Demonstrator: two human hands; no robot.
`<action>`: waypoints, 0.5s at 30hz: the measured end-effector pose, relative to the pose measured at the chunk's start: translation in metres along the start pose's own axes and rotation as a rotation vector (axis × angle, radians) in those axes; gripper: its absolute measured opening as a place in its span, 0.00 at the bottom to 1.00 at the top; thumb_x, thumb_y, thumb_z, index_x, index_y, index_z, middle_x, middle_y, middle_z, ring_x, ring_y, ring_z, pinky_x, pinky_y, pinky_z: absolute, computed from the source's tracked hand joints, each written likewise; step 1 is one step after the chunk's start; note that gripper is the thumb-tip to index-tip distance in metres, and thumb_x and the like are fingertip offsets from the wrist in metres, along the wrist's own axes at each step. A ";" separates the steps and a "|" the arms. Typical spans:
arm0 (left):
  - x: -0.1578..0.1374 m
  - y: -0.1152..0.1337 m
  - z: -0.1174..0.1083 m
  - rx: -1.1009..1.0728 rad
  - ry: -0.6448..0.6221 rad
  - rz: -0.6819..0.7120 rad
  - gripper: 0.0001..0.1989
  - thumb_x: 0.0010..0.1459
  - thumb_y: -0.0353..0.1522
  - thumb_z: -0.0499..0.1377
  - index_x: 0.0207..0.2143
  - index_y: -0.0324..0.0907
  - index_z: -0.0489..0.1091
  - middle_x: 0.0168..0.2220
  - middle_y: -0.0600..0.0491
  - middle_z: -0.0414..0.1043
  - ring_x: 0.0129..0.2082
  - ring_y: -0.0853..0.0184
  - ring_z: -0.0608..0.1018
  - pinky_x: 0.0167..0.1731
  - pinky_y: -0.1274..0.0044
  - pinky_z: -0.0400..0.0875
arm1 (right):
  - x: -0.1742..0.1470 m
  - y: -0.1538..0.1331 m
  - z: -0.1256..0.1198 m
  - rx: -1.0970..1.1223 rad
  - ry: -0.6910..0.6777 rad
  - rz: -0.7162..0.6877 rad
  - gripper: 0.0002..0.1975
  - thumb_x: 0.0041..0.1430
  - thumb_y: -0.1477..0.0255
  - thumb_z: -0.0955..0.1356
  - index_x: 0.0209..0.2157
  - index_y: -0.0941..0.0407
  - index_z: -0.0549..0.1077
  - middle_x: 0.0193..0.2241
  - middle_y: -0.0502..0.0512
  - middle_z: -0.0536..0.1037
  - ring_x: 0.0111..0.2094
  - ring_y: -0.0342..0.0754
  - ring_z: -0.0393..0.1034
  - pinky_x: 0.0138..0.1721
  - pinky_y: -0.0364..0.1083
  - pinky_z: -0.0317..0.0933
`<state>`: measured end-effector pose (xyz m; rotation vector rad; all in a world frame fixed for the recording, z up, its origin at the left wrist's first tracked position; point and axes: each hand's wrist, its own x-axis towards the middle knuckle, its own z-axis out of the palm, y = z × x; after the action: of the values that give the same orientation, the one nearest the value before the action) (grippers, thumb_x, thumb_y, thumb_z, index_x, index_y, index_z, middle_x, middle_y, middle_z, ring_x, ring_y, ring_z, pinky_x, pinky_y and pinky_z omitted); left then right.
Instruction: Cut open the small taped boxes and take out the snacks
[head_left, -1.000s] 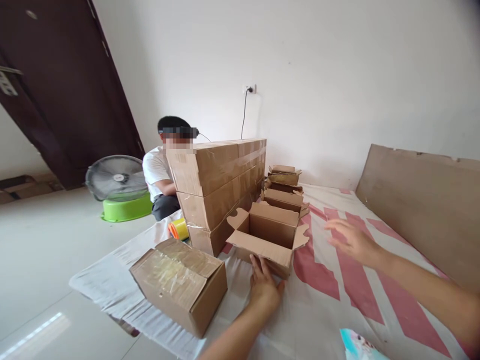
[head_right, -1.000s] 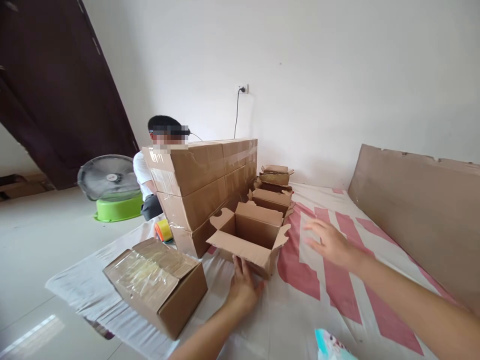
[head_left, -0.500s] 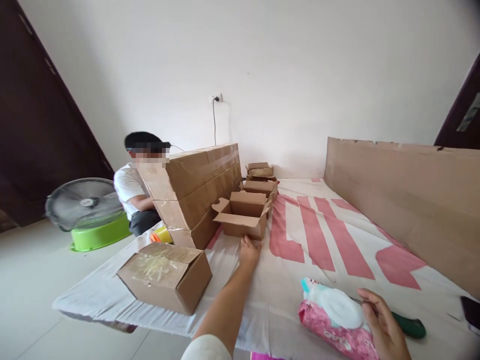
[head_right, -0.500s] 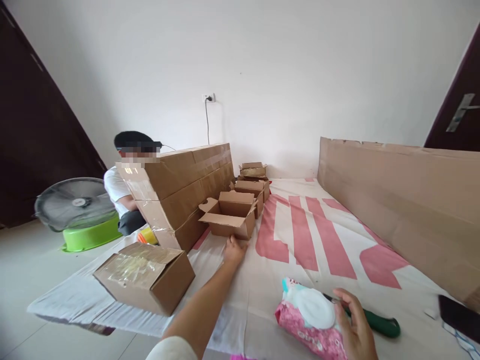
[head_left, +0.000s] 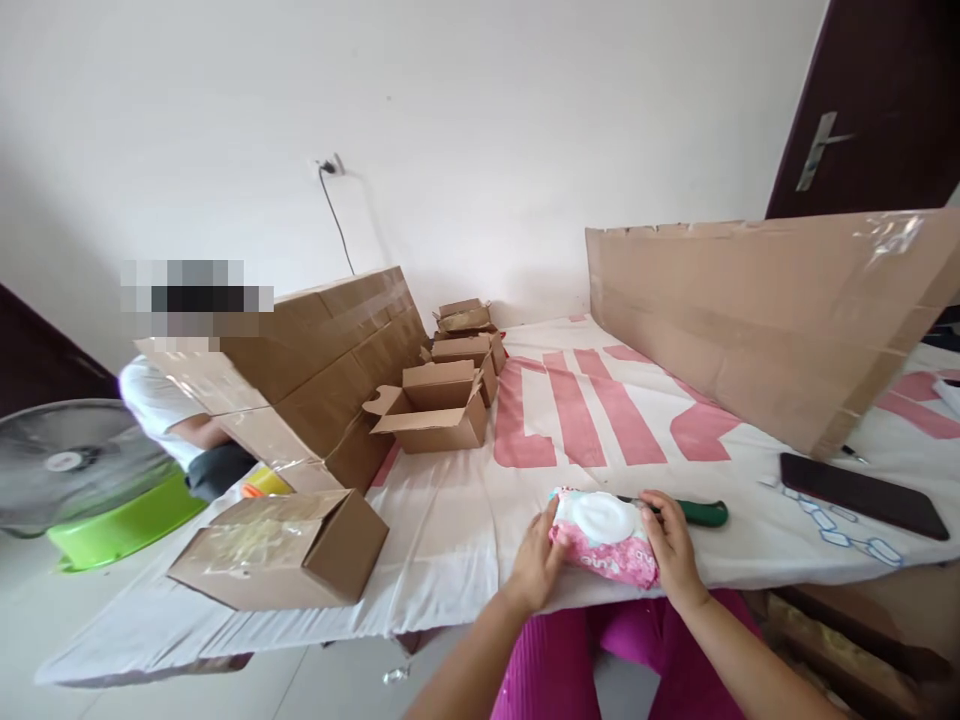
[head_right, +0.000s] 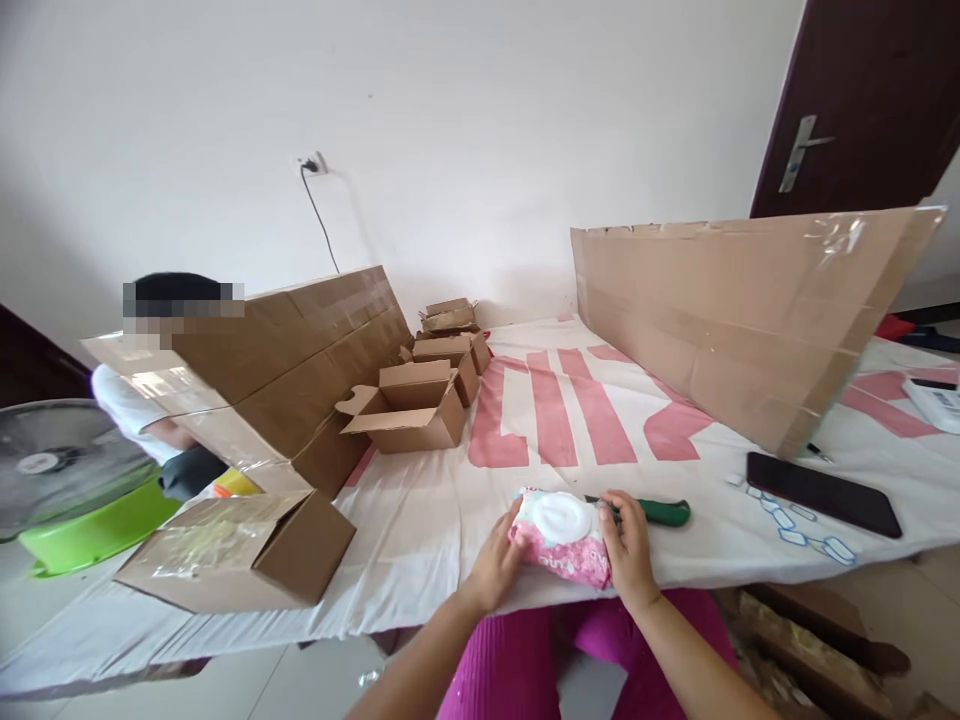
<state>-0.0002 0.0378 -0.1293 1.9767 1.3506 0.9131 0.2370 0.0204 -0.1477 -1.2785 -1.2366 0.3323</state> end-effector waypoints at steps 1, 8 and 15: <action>-0.009 0.004 0.007 -0.014 -0.036 0.040 0.34 0.62 0.45 0.53 0.65 0.39 0.54 0.63 0.41 0.62 0.62 0.56 0.66 0.61 0.64 0.59 | 0.000 0.000 0.000 -0.008 0.000 0.000 0.19 0.62 0.53 0.61 0.40 0.53 0.71 0.42 0.61 0.74 0.47 0.57 0.68 0.49 0.60 0.64; -0.013 0.003 -0.001 -0.150 -0.049 -0.003 0.35 0.64 0.47 0.47 0.66 0.37 0.51 0.64 0.40 0.60 0.64 0.56 0.63 0.64 0.62 0.55 | -0.041 0.005 -0.024 -0.171 0.043 0.040 0.23 0.61 0.52 0.62 0.49 0.54 0.67 0.46 0.64 0.73 0.48 0.60 0.68 0.47 0.61 0.66; 0.026 0.038 0.005 -0.376 -0.070 -0.097 0.35 0.62 0.53 0.47 0.63 0.43 0.57 0.60 0.44 0.66 0.59 0.54 0.70 0.55 0.62 0.68 | -0.022 -0.023 0.005 -0.163 -0.106 0.003 0.28 0.59 0.49 0.63 0.52 0.54 0.66 0.46 0.66 0.76 0.49 0.63 0.71 0.50 0.62 0.65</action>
<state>0.0313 0.0498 -0.0974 1.6285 1.1292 0.9629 0.2154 -0.0019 -0.1403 -1.4174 -1.3739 0.3092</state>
